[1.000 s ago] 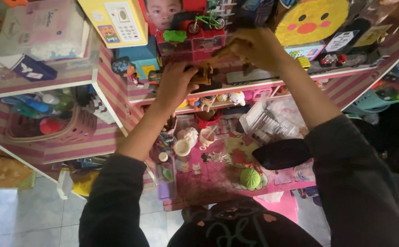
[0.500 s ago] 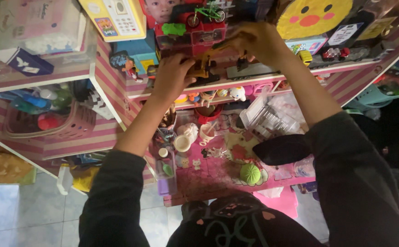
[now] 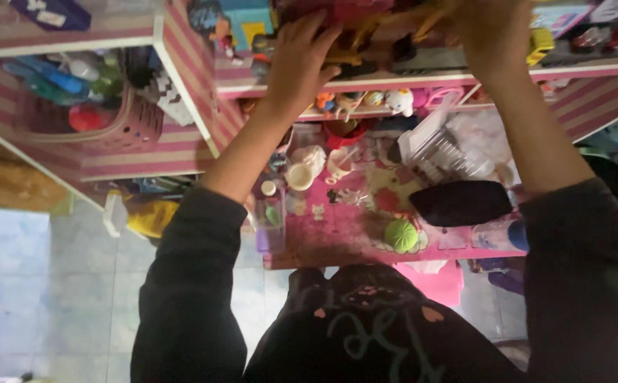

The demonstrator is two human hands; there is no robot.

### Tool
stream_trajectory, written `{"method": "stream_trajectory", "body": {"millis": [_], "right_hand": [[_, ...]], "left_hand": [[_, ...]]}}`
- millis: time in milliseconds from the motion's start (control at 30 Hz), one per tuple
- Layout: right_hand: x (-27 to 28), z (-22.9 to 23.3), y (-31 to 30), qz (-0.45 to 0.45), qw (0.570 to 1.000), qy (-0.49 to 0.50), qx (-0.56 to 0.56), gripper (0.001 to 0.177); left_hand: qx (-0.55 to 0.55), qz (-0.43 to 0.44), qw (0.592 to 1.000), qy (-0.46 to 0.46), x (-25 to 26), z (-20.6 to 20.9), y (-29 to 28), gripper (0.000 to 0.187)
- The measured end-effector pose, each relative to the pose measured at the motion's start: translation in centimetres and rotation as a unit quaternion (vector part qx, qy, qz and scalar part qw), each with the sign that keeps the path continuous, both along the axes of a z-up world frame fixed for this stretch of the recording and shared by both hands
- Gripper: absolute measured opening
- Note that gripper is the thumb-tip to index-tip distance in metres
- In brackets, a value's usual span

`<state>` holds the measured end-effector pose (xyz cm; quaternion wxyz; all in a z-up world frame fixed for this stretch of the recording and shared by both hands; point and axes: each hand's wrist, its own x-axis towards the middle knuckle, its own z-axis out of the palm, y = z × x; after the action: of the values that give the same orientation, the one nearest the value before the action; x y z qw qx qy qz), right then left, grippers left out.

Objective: The person organizes items on a pink shelving unit, folding a black cloth and placing it on a shelf. They then handle a plastic bag, a clear plastic container, and a small green ball, moving them around the shelves.

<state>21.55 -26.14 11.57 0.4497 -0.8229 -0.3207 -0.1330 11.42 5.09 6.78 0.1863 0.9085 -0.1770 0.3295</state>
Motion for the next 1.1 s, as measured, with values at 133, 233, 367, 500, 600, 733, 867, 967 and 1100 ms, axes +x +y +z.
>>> {"method": "stream_trajectory", "body": {"millis": [133, 233, 367, 500, 600, 733, 867, 967, 1100], "right_hand": [[-4.7, -0.4, 2.0, -0.030, 0.981, -0.186, 0.053, 0.014], [-11.1, -0.8, 3.8, 0.024, 0.971, -0.236, -0.007, 0.020], [-17.3, -4.1, 8.4, 0.107, 0.992, -0.062, -0.001, 0.033], [-22.7, -10.9, 14.5, 0.162, 0.984, 0.066, -0.012, 0.023], [-26.2, -16.3, 18.6, 0.291, 0.940, 0.173, -0.034, 0.026], [-29.4, -24.8, 25.1, 0.310, 0.940, 0.133, -0.050, 0.025], [-30.0, -34.1, 29.8, 0.294, 0.946, -0.050, -0.124, 0.029], [-30.3, -39.8, 31.8, 0.300, 0.920, -0.213, -0.136, 0.030], [-30.8, -42.4, 34.5, 0.296, 0.870, -0.226, -0.322, 0.031]], "left_hand": [[-0.025, -0.035, 0.999, -0.027, -3.4, 1.4, 0.7, 0.066], [-0.077, -0.012, 0.997, -0.018, -9.1, 0.8, 2.6, 0.046], [-0.157, 0.111, 0.981, 0.020, -20.5, -4.4, 7.7, 0.017], [-0.202, 0.280, 0.933, 0.102, -29.7, -13.8, 10.3, 0.024], [-0.223, 0.350, 0.898, 0.146, -34.3, -21.3, 11.3, 0.021], [-0.180, 0.415, 0.874, 0.178, -36.1, -28.9, 13.1, 0.050], [-0.153, 0.411, 0.883, 0.169, -34.8, -33.6, 13.8, 0.065], [-0.117, 0.427, 0.880, 0.175, -33.1, -35.4, 13.8, 0.066], [-0.206, 0.435, 0.827, 0.291, -30.6, -34.6, 15.0, 0.050]]}}
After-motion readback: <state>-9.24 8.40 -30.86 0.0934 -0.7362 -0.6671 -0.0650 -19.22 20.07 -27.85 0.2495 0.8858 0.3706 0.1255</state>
